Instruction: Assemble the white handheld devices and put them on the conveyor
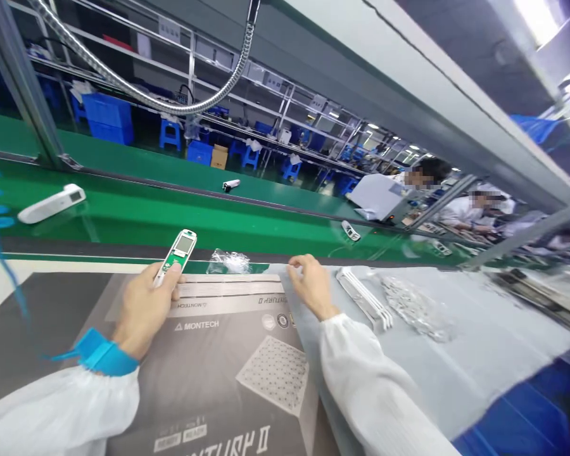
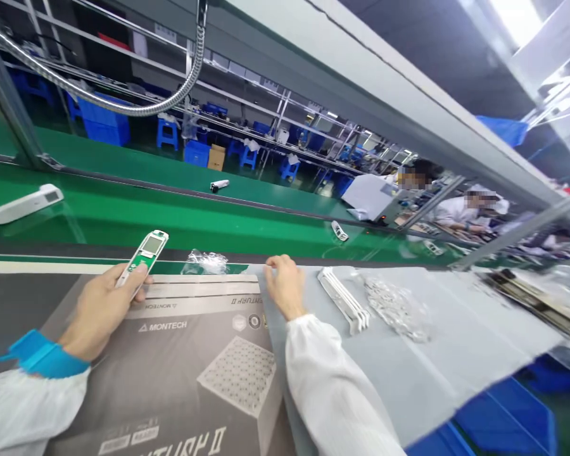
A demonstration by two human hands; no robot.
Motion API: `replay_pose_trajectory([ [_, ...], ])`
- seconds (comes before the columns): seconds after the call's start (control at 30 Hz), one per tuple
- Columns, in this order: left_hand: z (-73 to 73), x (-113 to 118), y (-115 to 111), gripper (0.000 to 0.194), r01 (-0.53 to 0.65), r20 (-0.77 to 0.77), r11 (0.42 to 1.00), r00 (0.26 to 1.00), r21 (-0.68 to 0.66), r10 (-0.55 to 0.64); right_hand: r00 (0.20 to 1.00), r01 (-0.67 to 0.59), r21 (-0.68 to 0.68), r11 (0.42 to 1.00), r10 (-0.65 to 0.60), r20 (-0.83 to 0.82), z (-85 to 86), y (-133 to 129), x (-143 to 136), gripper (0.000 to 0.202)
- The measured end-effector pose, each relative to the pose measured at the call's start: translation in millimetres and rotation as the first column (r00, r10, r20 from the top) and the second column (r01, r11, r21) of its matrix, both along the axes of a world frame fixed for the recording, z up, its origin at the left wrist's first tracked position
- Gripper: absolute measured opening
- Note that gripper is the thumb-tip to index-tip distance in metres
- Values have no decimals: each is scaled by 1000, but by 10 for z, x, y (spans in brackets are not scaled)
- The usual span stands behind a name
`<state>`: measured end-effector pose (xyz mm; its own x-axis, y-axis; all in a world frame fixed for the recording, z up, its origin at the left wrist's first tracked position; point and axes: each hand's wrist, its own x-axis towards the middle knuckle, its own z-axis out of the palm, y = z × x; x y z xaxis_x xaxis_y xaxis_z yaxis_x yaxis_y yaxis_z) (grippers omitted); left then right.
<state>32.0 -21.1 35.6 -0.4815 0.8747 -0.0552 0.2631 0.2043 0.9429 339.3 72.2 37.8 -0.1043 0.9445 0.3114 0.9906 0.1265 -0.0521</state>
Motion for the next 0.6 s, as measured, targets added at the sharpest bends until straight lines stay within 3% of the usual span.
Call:
replay_pose_trajectory([
  [0.17, 22, 19, -19, 38, 3, 51, 1000, 999, 8, -3, 915, 362, 41, 931, -364, 173, 89, -305, 1115, 19],
  [0.27, 23, 35, -13, 40, 12, 98, 1000, 995, 10, -13, 870, 435, 10, 901, -423, 253, 19, -422, 1443, 18],
  [0.4, 37, 55, 2, 45, 37, 231, 998, 972, 60, -50, 875, 422, -29, 906, -399, 275, -23, -471, 1527, 21],
  [0.5, 69, 73, 2, 49, 77, 374, 990, 920, 119, -117, 921, 376, -77, 923, -363, 142, 84, -465, 1407, 28],
  [0.6, 91, 92, 3, 51, 104, 464, 977, 867, 187, -181, 978, 106, -197, 975, -138, -159, 235, -457, 1012, 31],
])
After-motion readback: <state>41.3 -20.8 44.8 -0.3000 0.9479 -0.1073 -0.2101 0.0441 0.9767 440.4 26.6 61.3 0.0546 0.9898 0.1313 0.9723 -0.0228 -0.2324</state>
